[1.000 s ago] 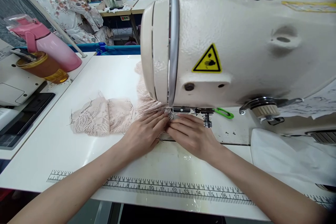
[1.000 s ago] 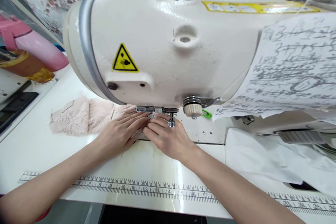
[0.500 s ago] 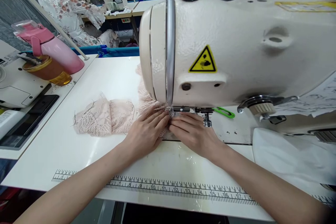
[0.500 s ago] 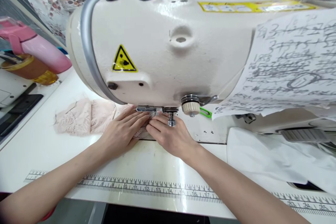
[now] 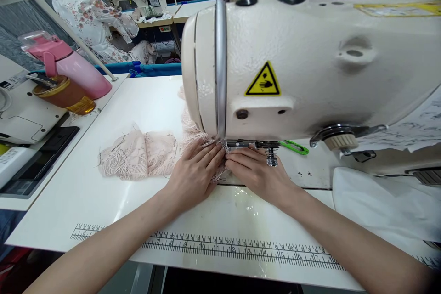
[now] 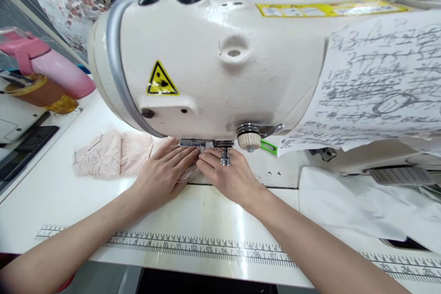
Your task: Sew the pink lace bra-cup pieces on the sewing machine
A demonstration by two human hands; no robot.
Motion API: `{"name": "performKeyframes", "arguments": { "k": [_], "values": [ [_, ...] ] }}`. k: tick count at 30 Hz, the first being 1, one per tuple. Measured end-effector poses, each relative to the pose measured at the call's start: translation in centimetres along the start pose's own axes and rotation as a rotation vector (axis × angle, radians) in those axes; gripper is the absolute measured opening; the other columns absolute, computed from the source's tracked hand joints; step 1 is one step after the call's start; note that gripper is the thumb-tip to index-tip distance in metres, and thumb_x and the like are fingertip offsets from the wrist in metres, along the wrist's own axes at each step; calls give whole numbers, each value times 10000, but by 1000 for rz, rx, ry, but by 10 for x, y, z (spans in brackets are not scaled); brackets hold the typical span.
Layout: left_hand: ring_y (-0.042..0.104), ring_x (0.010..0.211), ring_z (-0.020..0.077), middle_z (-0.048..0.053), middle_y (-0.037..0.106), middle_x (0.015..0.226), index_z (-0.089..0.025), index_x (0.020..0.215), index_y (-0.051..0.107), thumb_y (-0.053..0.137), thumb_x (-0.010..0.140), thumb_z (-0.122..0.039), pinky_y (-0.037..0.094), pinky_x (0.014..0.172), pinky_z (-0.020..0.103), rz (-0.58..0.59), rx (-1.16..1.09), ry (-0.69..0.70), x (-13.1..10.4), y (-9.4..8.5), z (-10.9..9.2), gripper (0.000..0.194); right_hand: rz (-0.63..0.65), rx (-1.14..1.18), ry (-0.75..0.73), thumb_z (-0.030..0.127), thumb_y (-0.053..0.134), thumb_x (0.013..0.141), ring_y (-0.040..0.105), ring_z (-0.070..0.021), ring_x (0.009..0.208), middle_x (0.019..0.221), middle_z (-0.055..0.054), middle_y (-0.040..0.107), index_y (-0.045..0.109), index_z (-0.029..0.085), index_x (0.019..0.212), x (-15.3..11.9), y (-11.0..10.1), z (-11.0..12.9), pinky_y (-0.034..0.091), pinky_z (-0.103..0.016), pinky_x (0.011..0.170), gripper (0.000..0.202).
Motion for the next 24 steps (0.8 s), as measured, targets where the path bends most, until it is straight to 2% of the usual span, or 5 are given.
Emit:
{"name": "performKeyframes", "arguments": {
  "k": [3, 10, 13, 18, 24],
  "values": [
    [558, 1258, 265, 123, 573, 1365, -91, 1329, 546, 467, 918, -237, 296, 1173, 497, -3, -1, -6, 1, 0, -1, 443, -15, -68, 43, -19, 475, 869, 615, -96, 829, 975, 34, 719, 644, 196, 858, -1, -4, -2, 309, -296, 604, 274],
    [565, 1247, 272, 132, 570, 1367, -96, 1322, 560, 465, 929, -257, 289, 1173, 509, 8, 18, 6, 1, 1, -2, 435, -22, -110, 44, 85, 547, 890, 628, -99, 797, 1013, 60, 729, 666, 216, 882, 1, -4, -6, 350, -303, 687, 176],
    [556, 1256, 268, 128, 559, 1381, -106, 1338, 547, 453, 941, -283, 270, 1182, 505, 23, 31, 5, 0, 3, -2, 444, -9, -90, 68, 107, 538, 903, 631, -117, 806, 1005, 32, 733, 669, 206, 874, 2, -4, -10, 355, -310, 691, 166],
    [524, 1292, 264, 122, 535, 1406, -127, 1400, 486, 447, 943, -282, 262, 1184, 511, 52, 45, -1, 0, 5, -2, 484, 16, -40, 92, 64, 440, 918, 637, -148, 831, 1018, -4, 731, 683, 203, 906, 4, -7, -13, 395, -322, 714, 280],
    [493, 1325, 236, 86, 524, 1418, -135, 1378, 503, 406, 965, -219, 244, 1201, 502, 16, 55, 32, -1, 3, -5, 432, -16, -69, 79, 81, 488, 902, 641, -168, 854, 1058, -23, 732, 667, 199, 1029, 1, -9, -14, 423, -341, 756, 249]
  ]
}}
Point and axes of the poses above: each hand's wrist, its own x-axis towards the middle knuckle, its own y-axis out of the palm, z = x × y, the point moved 7 cm from there along x, towards the middle knuckle
